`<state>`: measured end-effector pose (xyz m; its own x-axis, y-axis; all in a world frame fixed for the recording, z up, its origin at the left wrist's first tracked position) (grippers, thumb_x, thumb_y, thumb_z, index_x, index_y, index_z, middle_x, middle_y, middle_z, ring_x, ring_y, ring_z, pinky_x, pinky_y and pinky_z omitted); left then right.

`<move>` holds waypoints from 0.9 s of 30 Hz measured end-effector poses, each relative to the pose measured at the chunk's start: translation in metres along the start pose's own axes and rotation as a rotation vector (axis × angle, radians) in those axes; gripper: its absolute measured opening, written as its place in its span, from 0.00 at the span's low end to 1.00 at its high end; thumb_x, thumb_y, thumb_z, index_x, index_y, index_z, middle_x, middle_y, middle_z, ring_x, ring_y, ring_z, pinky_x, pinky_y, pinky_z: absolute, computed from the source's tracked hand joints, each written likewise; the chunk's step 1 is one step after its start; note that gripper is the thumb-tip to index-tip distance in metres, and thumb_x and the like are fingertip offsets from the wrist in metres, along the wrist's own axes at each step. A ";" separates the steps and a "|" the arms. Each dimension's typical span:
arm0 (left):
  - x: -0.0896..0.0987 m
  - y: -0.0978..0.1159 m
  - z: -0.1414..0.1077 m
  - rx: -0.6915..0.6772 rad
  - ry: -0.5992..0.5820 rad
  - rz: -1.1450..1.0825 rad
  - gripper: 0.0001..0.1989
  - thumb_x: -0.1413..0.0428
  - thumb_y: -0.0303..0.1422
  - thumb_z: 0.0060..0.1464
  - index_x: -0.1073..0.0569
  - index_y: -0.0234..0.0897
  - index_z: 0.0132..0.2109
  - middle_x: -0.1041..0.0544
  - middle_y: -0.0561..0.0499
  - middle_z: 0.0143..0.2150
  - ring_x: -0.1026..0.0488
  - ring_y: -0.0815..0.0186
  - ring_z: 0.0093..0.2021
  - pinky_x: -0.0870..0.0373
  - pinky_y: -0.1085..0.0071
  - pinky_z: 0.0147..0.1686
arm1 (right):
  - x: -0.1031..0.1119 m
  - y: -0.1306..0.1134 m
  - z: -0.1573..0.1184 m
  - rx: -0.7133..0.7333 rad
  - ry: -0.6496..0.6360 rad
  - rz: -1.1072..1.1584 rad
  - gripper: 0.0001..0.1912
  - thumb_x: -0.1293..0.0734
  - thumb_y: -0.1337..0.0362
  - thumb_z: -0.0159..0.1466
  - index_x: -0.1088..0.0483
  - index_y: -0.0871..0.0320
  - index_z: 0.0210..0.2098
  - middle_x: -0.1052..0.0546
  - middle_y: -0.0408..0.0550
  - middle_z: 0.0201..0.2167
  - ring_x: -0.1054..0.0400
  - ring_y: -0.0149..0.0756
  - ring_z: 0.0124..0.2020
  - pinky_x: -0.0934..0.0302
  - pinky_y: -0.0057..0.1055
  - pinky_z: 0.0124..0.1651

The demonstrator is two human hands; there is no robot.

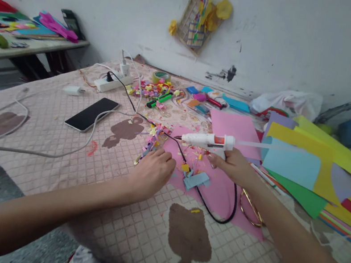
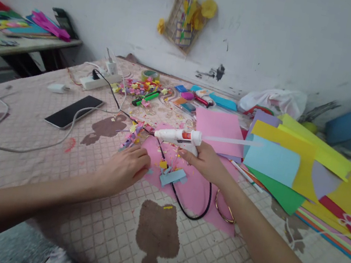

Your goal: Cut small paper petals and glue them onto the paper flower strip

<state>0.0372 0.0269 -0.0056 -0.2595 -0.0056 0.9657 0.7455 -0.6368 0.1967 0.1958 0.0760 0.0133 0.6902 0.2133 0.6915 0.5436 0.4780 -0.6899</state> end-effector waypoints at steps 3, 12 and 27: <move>-0.002 -0.009 -0.003 0.073 0.005 -0.234 0.06 0.53 0.24 0.53 0.34 0.34 0.30 0.28 0.49 0.30 0.33 0.66 0.30 0.36 0.71 0.31 | 0.000 0.003 0.000 -0.015 0.005 0.017 0.16 0.40 0.52 0.61 0.34 0.59 0.28 0.32 0.43 0.19 0.37 0.32 0.22 0.43 0.28 0.26; 0.009 -0.013 -0.025 0.174 0.003 -0.748 0.03 0.51 0.25 0.50 0.36 0.36 0.33 0.30 0.54 0.27 0.33 0.73 0.26 0.36 0.76 0.26 | 0.002 0.005 -0.002 -0.033 0.016 -0.007 0.17 0.41 0.52 0.61 0.34 0.60 0.28 0.32 0.43 0.19 0.37 0.33 0.22 0.44 0.28 0.25; -0.004 -0.015 -0.042 0.313 -0.232 -1.369 0.08 0.42 0.27 0.47 0.28 0.33 0.37 0.24 0.49 0.31 0.28 0.70 0.32 0.31 0.74 0.33 | 0.002 0.006 -0.005 -0.065 0.040 -0.022 0.18 0.41 0.52 0.60 0.33 0.60 0.26 0.31 0.44 0.19 0.37 0.33 0.22 0.43 0.28 0.26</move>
<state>0.0011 0.0045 -0.0192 -0.7924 0.6098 -0.0147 0.1031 0.1576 0.9821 0.2023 0.0753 0.0094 0.6952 0.1684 0.6988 0.5882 0.4255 -0.6877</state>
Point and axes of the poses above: each hand's wrist, its own z-axis towards the middle knuckle, its own x-axis out of the back of the hand, y = z × x, the point moved 7 cm from there along z, towards the middle knuckle
